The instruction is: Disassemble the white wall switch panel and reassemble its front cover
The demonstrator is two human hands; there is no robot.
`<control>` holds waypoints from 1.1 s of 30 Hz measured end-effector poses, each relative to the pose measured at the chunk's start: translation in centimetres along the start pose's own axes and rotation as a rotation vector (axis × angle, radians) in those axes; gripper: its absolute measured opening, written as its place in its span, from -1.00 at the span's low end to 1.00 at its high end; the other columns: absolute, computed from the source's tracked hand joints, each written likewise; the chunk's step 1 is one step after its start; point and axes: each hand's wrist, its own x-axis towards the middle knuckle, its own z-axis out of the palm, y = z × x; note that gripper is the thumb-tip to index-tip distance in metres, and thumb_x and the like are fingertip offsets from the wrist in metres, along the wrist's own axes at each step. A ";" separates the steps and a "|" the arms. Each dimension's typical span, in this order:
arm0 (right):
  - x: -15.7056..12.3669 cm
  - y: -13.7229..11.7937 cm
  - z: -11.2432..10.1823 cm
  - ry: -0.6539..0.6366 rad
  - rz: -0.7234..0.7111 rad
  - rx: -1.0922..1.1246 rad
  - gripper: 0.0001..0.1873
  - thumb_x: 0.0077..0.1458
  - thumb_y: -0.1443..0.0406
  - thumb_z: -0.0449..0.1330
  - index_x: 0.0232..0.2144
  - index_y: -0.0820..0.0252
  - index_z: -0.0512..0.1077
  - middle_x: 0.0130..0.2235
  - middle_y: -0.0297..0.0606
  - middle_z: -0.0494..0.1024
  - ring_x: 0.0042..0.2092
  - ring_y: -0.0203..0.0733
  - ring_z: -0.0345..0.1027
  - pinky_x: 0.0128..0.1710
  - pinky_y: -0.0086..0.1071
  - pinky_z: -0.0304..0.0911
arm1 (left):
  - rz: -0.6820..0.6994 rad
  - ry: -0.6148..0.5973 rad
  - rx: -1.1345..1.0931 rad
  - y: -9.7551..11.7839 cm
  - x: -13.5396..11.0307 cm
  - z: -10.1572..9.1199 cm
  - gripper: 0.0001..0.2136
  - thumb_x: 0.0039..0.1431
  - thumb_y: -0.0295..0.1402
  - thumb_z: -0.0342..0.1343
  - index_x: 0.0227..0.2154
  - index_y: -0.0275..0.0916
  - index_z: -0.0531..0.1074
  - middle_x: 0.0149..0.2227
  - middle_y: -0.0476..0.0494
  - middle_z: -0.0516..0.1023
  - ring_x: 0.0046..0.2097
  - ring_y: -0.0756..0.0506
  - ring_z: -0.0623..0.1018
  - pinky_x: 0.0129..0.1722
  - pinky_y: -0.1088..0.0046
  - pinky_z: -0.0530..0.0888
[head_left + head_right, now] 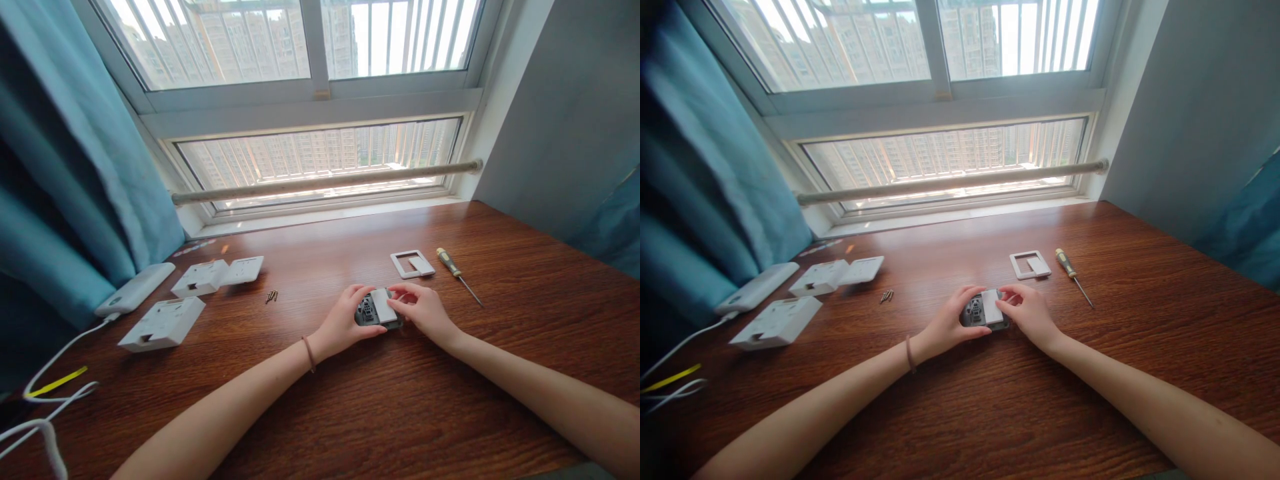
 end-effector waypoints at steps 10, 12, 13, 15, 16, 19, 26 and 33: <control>0.1 0.3 0.1 -0.107 0.035 -0.090 -0.55 -0.06 0.15 0.19 -0.14 0.31 0.33 -0.36 -0.25 0.46 -0.62 -0.41 0.26 -0.67 -0.51 0.18 | 0.012 -0.030 0.079 -0.2 -0.3 0.2 -0.45 -0.06 -0.15 0.19 0.03 -0.15 0.27 0.06 -0.27 0.20 0.09 -0.23 0.26 0.10 0.17 0.25; 0.2 0.3 0.1 -0.148 0.045 -0.060 -0.56 -0.05 0.16 0.18 -0.14 0.30 0.34 -0.40 -0.28 0.45 -0.64 -0.42 0.23 -0.71 -0.53 0.14 | 0.030 -0.029 0.101 -0.2 -0.3 0.2 -0.47 -0.04 -0.17 0.18 0.03 -0.14 0.26 0.06 -0.27 0.21 0.09 -0.23 0.26 0.09 0.15 0.25; 0.2 0.3 0.1 -0.171 0.055 -0.035 -0.57 -0.05 0.15 0.18 -0.15 0.29 0.35 -0.42 -0.30 0.44 -0.67 -0.43 0.20 -0.74 -0.55 0.11 | 0.039 -0.028 0.110 -0.2 -0.4 0.3 -0.47 -0.03 -0.18 0.18 0.04 -0.13 0.26 0.05 -0.27 0.21 0.09 -0.23 0.26 0.09 0.14 0.25; 0.3 0.4 0.1 -0.220 0.083 0.024 -0.59 -0.03 0.14 0.17 -0.16 0.28 0.37 -0.49 -0.36 0.41 -0.71 -0.45 0.15 -0.79 -0.56 0.05 | 0.057 -0.028 0.131 -0.2 -0.4 0.3 -0.47 -0.02 -0.19 0.17 0.05 -0.13 0.25 0.05 -0.27 0.21 0.09 -0.23 0.26 0.08 0.14 0.26; 0.3 0.5 0.1 -0.244 0.097 0.052 -0.59 -0.03 0.14 0.16 -0.16 0.29 0.37 -0.52 -0.38 0.39 -0.72 -0.45 0.14 -0.80 -0.56 0.03 | 0.066 -0.027 0.143 -0.2 -0.4 0.3 -0.47 -0.02 -0.19 0.17 0.05 -0.13 0.24 0.05 -0.27 0.21 0.09 -0.23 0.26 0.08 0.14 0.26; 0.4 0.6 0.1 -0.273 0.109 0.111 -0.59 -0.02 0.14 0.16 -0.16 0.29 0.36 -0.57 -0.43 0.35 -0.73 -0.45 0.13 -0.80 -0.57 0.02 | 0.099 -0.033 0.189 -0.2 -0.4 0.2 -0.46 0.00 -0.19 0.15 0.07 -0.13 0.22 0.05 -0.27 0.22 0.07 -0.23 0.27 0.07 0.15 0.27; 0.3 0.8 0.4 -0.268 0.089 0.127 -0.61 -0.03 0.16 0.17 -0.17 0.29 0.36 -0.56 -0.44 0.34 -0.73 -0.45 0.13 -0.79 -0.57 0.02 | 0.133 -0.074 0.303 -0.2 -0.4 -0.1 -0.45 0.04 -0.14 0.09 0.10 -0.16 0.17 0.06 -0.31 0.20 0.07 -0.24 0.27 0.07 0.16 0.27; 0.2 0.6 0.5 -0.243 0.111 0.159 -0.63 -0.05 0.19 0.19 -0.20 0.30 0.34 -0.61 -0.50 0.27 -0.74 -0.46 0.10 -0.80 -0.57 -0.01 | 0.150 -0.089 0.323 -0.4 -0.5 -0.2 -0.40 0.01 -0.07 0.09 0.12 -0.15 0.15 0.07 -0.32 0.19 0.09 -0.26 0.26 0.07 0.15 0.27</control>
